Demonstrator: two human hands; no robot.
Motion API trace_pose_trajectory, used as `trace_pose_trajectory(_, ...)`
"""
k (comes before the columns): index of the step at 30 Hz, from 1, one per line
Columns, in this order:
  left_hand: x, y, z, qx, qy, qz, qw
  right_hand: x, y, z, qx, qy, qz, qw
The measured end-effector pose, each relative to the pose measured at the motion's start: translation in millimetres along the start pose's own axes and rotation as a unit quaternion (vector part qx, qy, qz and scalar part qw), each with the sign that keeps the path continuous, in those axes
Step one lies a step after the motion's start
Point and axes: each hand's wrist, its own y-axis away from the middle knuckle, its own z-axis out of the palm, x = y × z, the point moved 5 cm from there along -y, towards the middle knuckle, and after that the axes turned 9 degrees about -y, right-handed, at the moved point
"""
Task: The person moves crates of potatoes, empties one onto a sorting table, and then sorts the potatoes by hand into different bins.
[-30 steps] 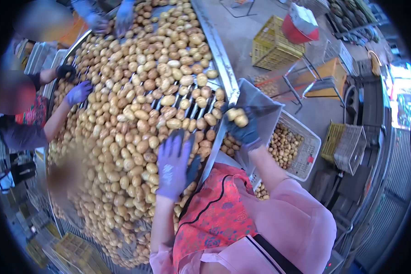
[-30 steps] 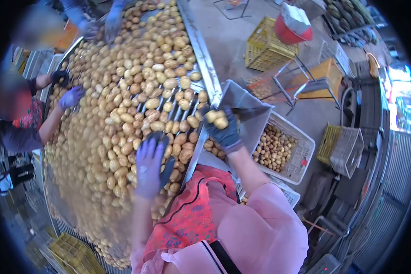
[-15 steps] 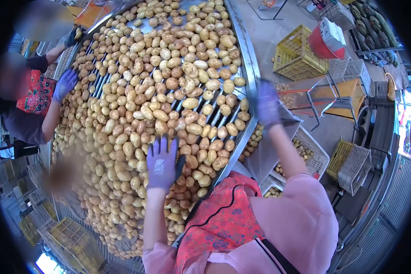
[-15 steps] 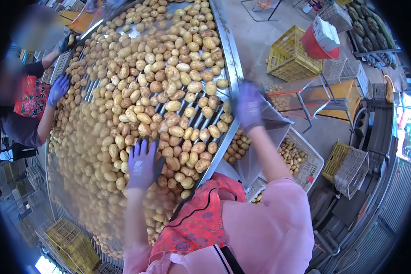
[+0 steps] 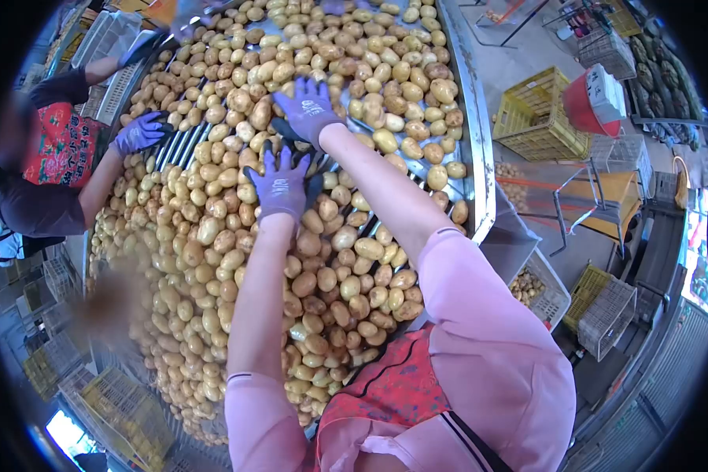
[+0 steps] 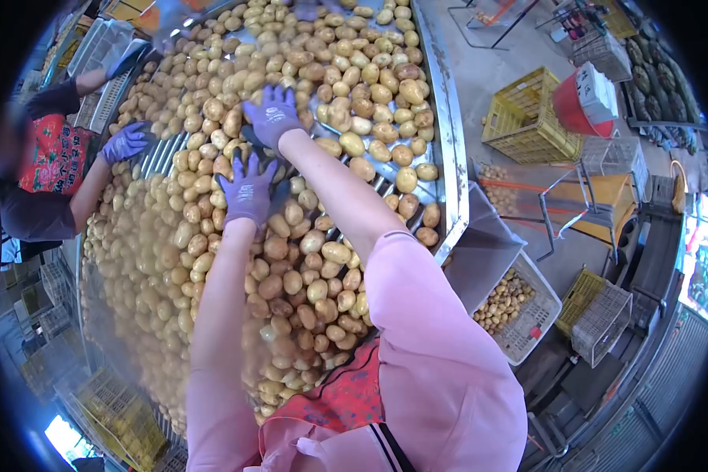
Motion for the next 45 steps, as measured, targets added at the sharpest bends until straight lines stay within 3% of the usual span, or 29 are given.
trace_pose_trajectory(2,-22,-21,7,0.005,-0.032,0.004,0.999,-9,11,-19,-0.005,-0.118,-0.064,0.991)
trace_pose_trajectory(3,-43,-33,10,0.006,0.001,-0.046,0.999,-9,27,-37,-0.007,-0.117,-0.065,0.991)
trace_pose_trajectory(5,-73,-42,-1,-0.008,0.044,-0.149,0.988,4,60,-82,0.107,-0.165,-0.123,0.973)
trace_pose_trajectory(6,-89,-44,0,-0.032,0.044,-0.168,0.984,29,73,-95,0.175,-0.114,-0.140,0.968)
trace_pose_trajectory(7,-106,-43,5,-0.056,0.043,-0.185,0.980,41,94,-125,0.173,-0.077,-0.070,0.979)
trace_pose_trajectory(8,-117,-42,11,-0.055,0.043,-0.188,0.980,63,116,-138,0.264,-0.020,-0.082,0.961)
trace_pose_trajectory(11,-125,-34,23,-0.034,0.034,-0.176,0.983,130,178,-135,0.121,0.165,0.128,0.971)
trace_pose_trajectory(13,-93,-20,10,-0.009,0.018,-0.149,0.989,142,185,-109,0.109,0.199,0.153,0.962)
trace_pose_trajectory(15,-49,-4,4,0.030,-0.008,-0.052,0.998,143,179,-98,0.109,0.241,0.199,0.944)
trace_pose_trajectory(17,-13,20,-20,0.009,0.013,-0.043,0.999,156,169,-103,0.097,0.180,0.235,0.950)
trace_pose_trajectory(19,4,35,-23,0.077,-0.002,0.026,0.997,159,165,-109,0.129,0.157,0.213,0.956)
trace_pose_trajectory(21,18,52,-29,0.070,0.088,0.062,0.992,152,163,-110,0.068,0.155,0.206,0.964)
trace_pose_trajectory(23,41,65,-22,0.009,0.213,0.132,0.968,100,166,-111,0.160,0.178,0.071,0.968)
trace_pose_trajectory(24,47,76,-34,0.013,0.169,0.169,0.971,68,165,-106,0.166,0.215,-0.024,0.962)
trace_pose_trajectory(25,56,77,-21,0.058,0.172,0.204,0.962,52,161,-85,0.133,0.143,-0.039,0.980)
trace_pose_trajectory(26,62,75,-3,0.072,0.254,0.200,0.943,38,161,-57,0.101,0.082,-0.077,0.989)
trace_pose_trajectory(27,64,76,9,0.086,0.335,0.196,0.918,30,154,-29,-0.016,0.037,-0.039,0.998)
trace_pose_trajectory(28,52,67,-18,-0.079,0.348,0.194,0.914,6,142,-19,-0.064,0.039,-0.019,0.997)
trace_pose_trajectory(29,36,65,-39,-0.023,0.302,0.191,0.934,4,128,1,-0.071,0.137,-0.018,0.988)
trace_pose_trajectory(31,3,49,-22,0.013,0.208,0.124,0.970,14,93,24,0.065,0.152,-0.096,0.981)
trace_pose_trajectory(33,-40,36,-27,0.044,0.046,-0.003,0.998,6,44,16,0.056,0.207,-0.050,0.976)
trace_pose_trajectory(35,-83,24,-19,-0.013,0.016,-0.071,0.997,23,-8,15,0.073,0.235,-0.048,0.968)
trace_pose_trajectory(37,-128,16,11,-0.035,0.051,-0.114,0.992,36,-62,-4,0.047,0.174,0.002,0.984)
trace_pose_trajectory(39,-151,20,15,-0.090,0.070,-0.120,0.986,13,-90,-25,0.092,0.241,0.036,0.965)
trace_pose_trajectory(40,-172,14,23,0.004,0.241,-0.079,0.967,-13,-97,-29,0.120,0.213,-0.040,0.969)
trace_pose_trajectory(41,-191,13,29,0.099,0.403,-0.036,0.909,-51,-87,-27,0.082,0.164,-0.149,0.972)
trace_pose_trajectory(42,-201,27,7,0.090,0.433,-0.123,0.888,-83,-70,-15,0.042,0.053,-0.253,0.965)
trace_pose_trajectory(44,-218,24,22,0.042,0.402,-0.085,0.911,-125,-19,25,-0.021,-0.102,-0.443,0.890)
trace_pose_trajectory(45,-217,27,23,-0.007,0.349,-0.079,0.934,-132,6,43,-0.058,-0.098,-0.448,0.887)
